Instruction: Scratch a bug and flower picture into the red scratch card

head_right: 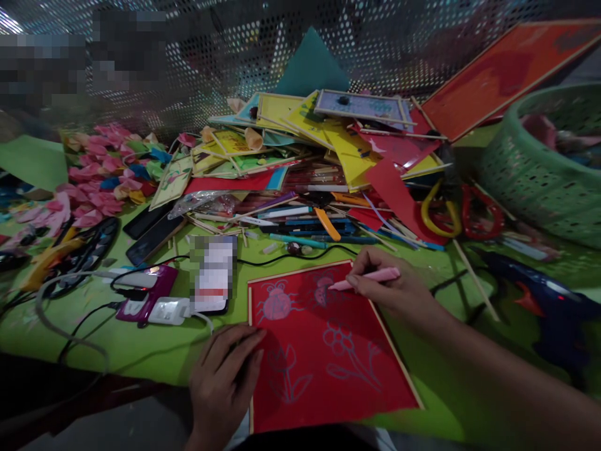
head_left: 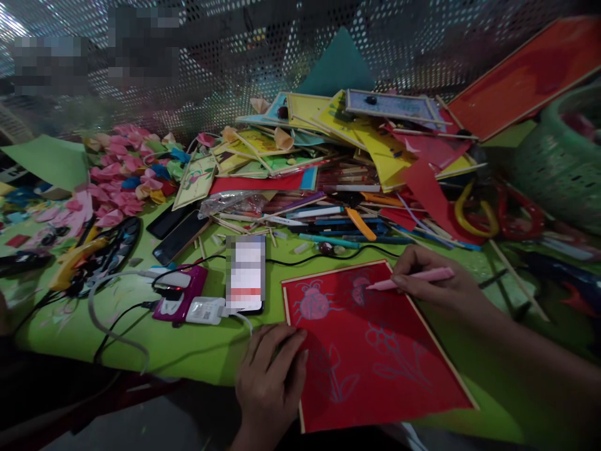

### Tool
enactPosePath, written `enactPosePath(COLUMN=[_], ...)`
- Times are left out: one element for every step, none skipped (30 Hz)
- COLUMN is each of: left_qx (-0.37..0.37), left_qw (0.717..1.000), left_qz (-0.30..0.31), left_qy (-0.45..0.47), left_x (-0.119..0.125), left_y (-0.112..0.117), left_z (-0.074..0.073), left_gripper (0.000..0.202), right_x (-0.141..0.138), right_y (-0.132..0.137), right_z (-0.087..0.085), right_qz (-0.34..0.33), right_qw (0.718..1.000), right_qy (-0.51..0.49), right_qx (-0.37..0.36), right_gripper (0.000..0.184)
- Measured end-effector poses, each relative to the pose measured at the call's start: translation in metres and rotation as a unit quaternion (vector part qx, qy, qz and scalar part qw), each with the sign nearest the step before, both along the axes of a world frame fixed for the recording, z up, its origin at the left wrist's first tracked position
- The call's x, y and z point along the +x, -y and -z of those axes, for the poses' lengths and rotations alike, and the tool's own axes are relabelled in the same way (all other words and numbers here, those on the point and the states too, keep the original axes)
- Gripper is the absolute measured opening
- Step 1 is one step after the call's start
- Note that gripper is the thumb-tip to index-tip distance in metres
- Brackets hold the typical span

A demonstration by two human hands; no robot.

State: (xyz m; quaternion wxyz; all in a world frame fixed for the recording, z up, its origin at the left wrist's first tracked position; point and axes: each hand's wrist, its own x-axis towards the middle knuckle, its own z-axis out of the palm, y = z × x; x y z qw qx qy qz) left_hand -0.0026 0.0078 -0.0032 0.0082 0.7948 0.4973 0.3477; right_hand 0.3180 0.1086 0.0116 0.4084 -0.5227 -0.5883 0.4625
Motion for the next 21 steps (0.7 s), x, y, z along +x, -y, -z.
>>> enactPosePath(left_qx=[0.0,0.0,0.0,-0.002,-0.003,-0.004,-0.004,-0.004,-0.003,-0.002,-0.002,-0.002,-0.002,-0.001,-0.001,-0.001,0.0,0.0,-0.001,0.0,0.0], left_qw=[1.0,1.0,1.0,1.0,1.0,1.0,1.0,1.0,1.0,1.0,1.0,1.0,1.0,1.0,1.0,1.0,1.0,1.0,1.0,1.0,1.0], left_qz=[-0.001,-0.001,-0.001,-0.002,-0.001,0.0,0.001,0.002,0.002,0.002,0.002,0.002,0.002,0.002,0.002,0.002,0.002,0.001,0.0,-0.001,-0.001], left_qy=[0.0,0.0,0.0,-0.001,-0.002,-0.003,-0.004,-0.005,-0.005,-0.005,-0.005,-0.005,-0.005,-0.005,-0.005,-0.005,-0.005,-0.005,-0.005,-0.004,-0.004], left_x=[0.0001,0.0002,0.0001,-0.0001,-0.0003,-0.0005,-0.0007,-0.0009,-0.0011,-0.0012,-0.0013,-0.0014,-0.0015,-0.0015,-0.0015,-0.0015,-0.0015,-0.0014,-0.0013,-0.0012,-0.0012], left_y=[0.0,0.0,0.0001,0.0001,0.0002,0.0002,0.0002,0.0003,0.0003,0.0004,0.0005,0.0006,0.0006,0.0007,0.0007,0.0007,0.0006,0.0004,0.0001,-0.0001,-0.0003], left_z=[-0.0001,-0.0001,0.0,0.0002,0.0004,0.0006,0.0009,0.0011,0.0013,0.0014,0.0015,0.0016,0.0017,0.0018,0.0017,0.0016,0.0014,0.001,0.0006,0.0002,-0.0002], left_gripper=[0.025,0.024,0.025,0.025,0.025,0.025,0.025,0.025,0.024,0.024,0.024,0.024,0.024,0.025,0.025,0.025,0.025,0.025,0.024,0.024,0.024], right_x=[-0.0006,-0.0013,-0.0019,-0.0024,-0.0027,-0.0029,-0.0029,-0.0029,-0.0028,-0.0026,-0.0025,-0.0024,-0.0024,-0.0023,-0.0022,-0.0021,-0.0021,-0.002,-0.0021,-0.0023,-0.0026], right_y=[0.0,-0.0001,-0.0001,-0.0001,-0.0001,0.0,0.0,0.0001,0.0001,0.0002,0.0002,0.0003,0.0004,0.0005,0.0006,0.0008,0.0009,0.001,0.001,0.0009,0.0007], right_z=[-0.0007,-0.0012,-0.0015,-0.0017,-0.0017,-0.0016,-0.0015,-0.0014,-0.0014,-0.0016,-0.0019,-0.0023,-0.0027,-0.003,-0.0032,-0.0032,-0.0031,-0.0028,-0.0026,-0.0024,-0.0022], right_qz=[0.002,0.001,0.001,0.0,-0.002,-0.004,-0.008,-0.012,-0.015,-0.018,-0.02,-0.022,-0.023,-0.025,-0.026,-0.027,-0.028,-0.027,-0.025,-0.024,-0.023], right_qw=[1.0,1.0,1.0,1.0,1.0,1.0,1.0,1.0,1.0,1.0,1.0,1.0,0.999,0.999,0.999,0.999,0.999,0.999,0.999,0.999,0.999], right_qy=[0.006,0.013,0.018,0.021,0.023,0.024,0.024,0.022,0.021,0.02,0.02,0.02,0.022,0.023,0.025,0.028,0.029,0.029,0.03,0.031,0.034], right_qx=[0.002,0.003,0.003,0.003,0.002,0.003,0.003,0.002,0.002,0.002,0.003,0.004,0.006,0.006,0.006,0.003,0.001,-0.001,-0.001,0.0,0.003], right_gripper=[0.031,0.031,0.031,0.031,0.031,0.031,0.03,0.03,0.029,0.029,0.029,0.029,0.029,0.028,0.028,0.028,0.028,0.027,0.027,0.027,0.026])
